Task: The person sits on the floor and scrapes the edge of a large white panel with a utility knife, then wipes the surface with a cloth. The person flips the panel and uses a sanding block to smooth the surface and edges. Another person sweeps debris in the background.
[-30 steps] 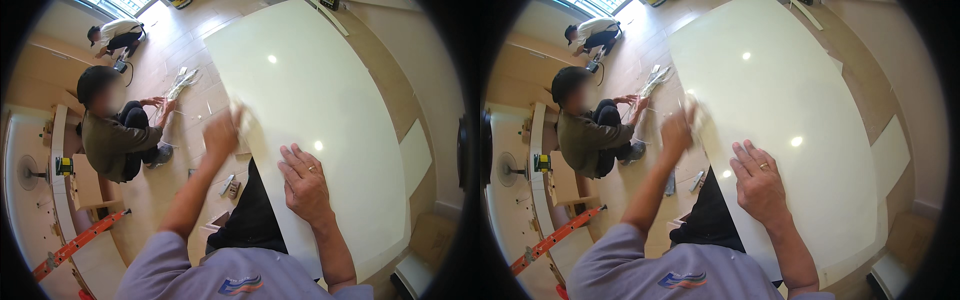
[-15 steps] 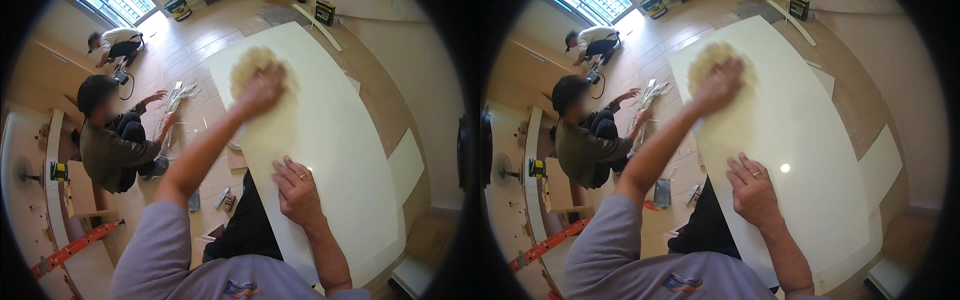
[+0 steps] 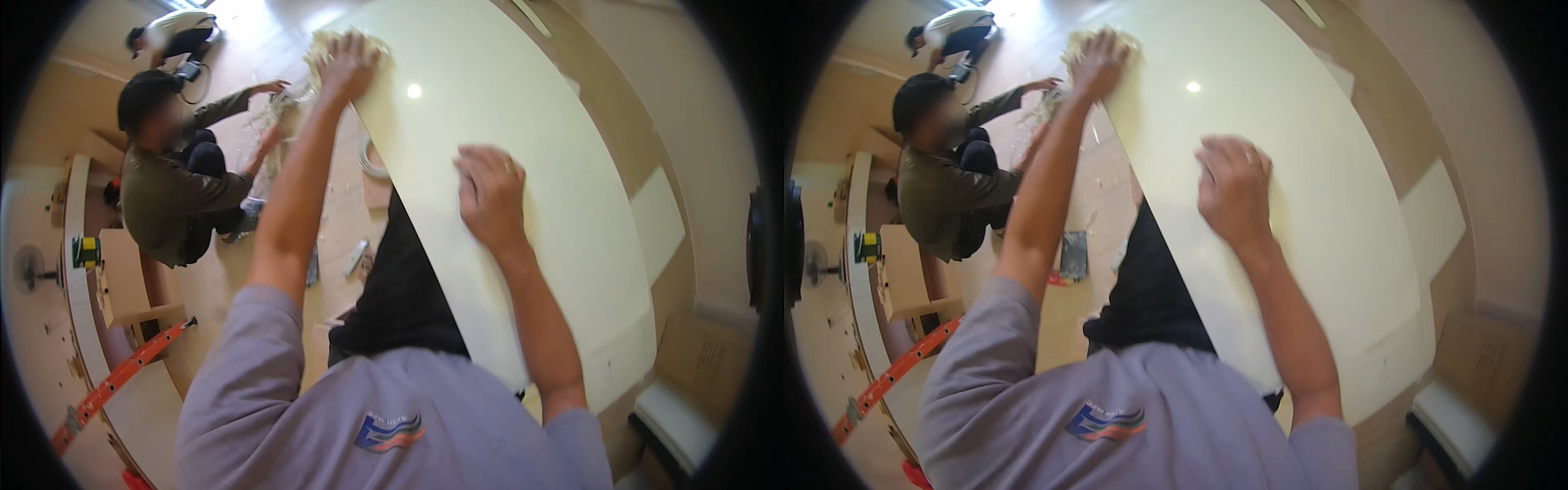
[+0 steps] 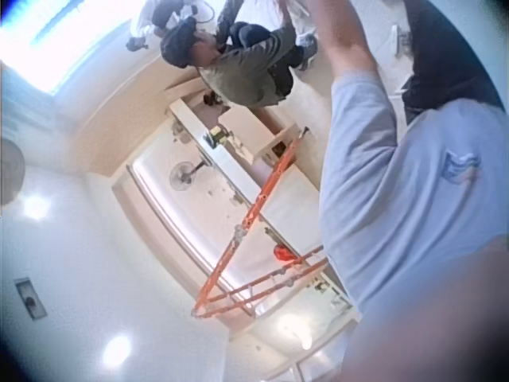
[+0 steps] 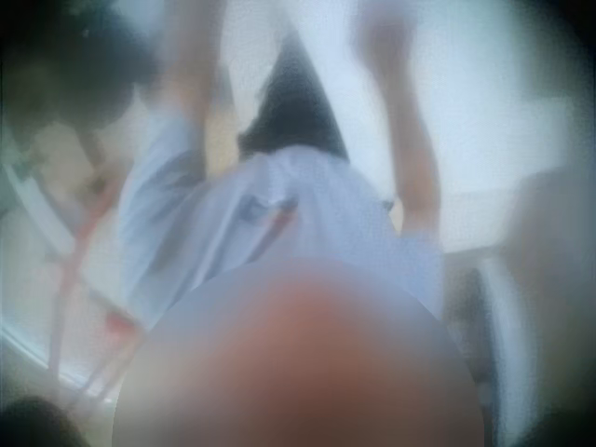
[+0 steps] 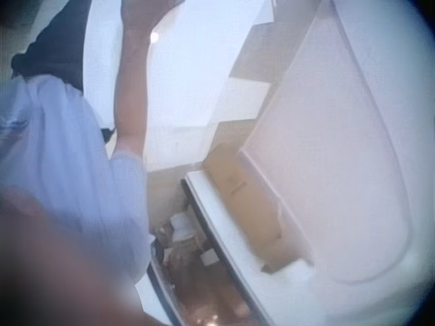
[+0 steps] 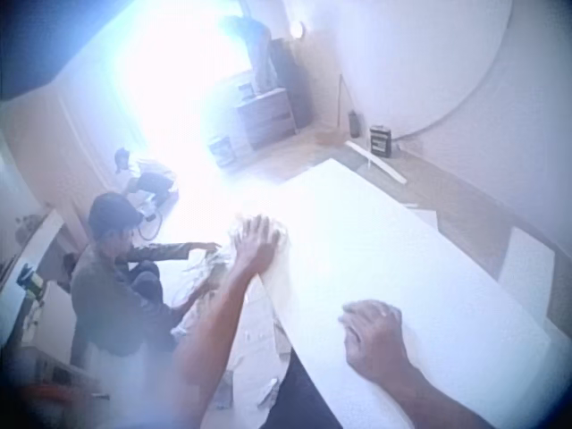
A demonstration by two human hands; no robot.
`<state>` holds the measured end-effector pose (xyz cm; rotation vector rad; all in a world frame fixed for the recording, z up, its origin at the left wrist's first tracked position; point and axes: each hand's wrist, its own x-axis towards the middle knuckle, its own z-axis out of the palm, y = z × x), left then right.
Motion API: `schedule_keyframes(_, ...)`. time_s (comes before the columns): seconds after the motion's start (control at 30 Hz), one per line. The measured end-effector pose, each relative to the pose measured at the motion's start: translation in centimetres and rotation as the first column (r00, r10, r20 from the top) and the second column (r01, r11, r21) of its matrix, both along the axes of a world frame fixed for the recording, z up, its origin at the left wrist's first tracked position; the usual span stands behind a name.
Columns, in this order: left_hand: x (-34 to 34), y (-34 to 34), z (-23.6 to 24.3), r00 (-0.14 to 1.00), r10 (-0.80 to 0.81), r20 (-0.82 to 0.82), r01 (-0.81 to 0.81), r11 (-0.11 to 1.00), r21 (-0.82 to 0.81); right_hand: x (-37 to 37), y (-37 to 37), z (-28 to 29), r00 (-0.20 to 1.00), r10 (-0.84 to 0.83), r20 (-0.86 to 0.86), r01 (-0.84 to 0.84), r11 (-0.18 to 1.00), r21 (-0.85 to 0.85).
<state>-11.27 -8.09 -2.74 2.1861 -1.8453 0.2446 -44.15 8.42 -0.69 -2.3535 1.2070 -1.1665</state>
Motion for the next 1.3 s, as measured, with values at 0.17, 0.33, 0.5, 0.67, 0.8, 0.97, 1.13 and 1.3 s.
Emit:
schedule_keyframes(0.17,-6.8,6.3,-3.6,0.937,-0.308,-0.164,0.319,0.946,0.047,-1.0,-2.9,-2.9,0.985,-0.129,0.112,0.085,0.939,0.334)
schedule_keyframes(0.33,-19.1,21.8,0.3,0.722,-0.606,-0.335,0.636,0.771,-0.025,-3.6,-4.9,-4.0,0.929,-0.230,0.289,-0.011,0.765,0.644)
schedule_keyframes(0.5,-28.4,36.7,6.6,0.160,-0.836,-0.526,0.968,0.237,-0.082,-4.6,-3.3,-2.6,0.885,-0.227,0.406,-0.116,0.738,0.665)
schedule_keyframes(0.67,-27.0,34.4,3.8,0.128,-0.930,-0.345,0.988,0.150,-0.036,-7.8,-2.1,-0.9,0.720,-0.095,0.688,-0.561,0.505,0.656)
schedule_keyframes(0.8,-19.6,24.9,1.4,0.373,-0.877,-0.303,0.816,0.466,-0.342,-10.0,0.0,-0.3,0.954,0.262,0.145,-0.297,0.763,0.574)
schedule_keyframes(0.97,-19.9,23.8,1.4,0.547,-0.783,-0.295,0.708,0.621,-0.337,-14.8,4.1,1.9,0.923,0.155,-0.352,0.059,0.847,0.528)
schedule_keyframes(1.13,-21.0,24.9,1.4,0.552,-0.796,-0.249,0.717,0.605,-0.348,-17.1,9.1,4.3,0.661,-0.092,-0.745,0.552,0.732,0.399)
schedule_keyframes(1.3,-26.2,32.4,3.4,0.373,-0.912,-0.173,0.889,0.404,-0.215,-17.9,10.7,3.4,0.656,-0.099,-0.749,0.551,0.740,0.384)
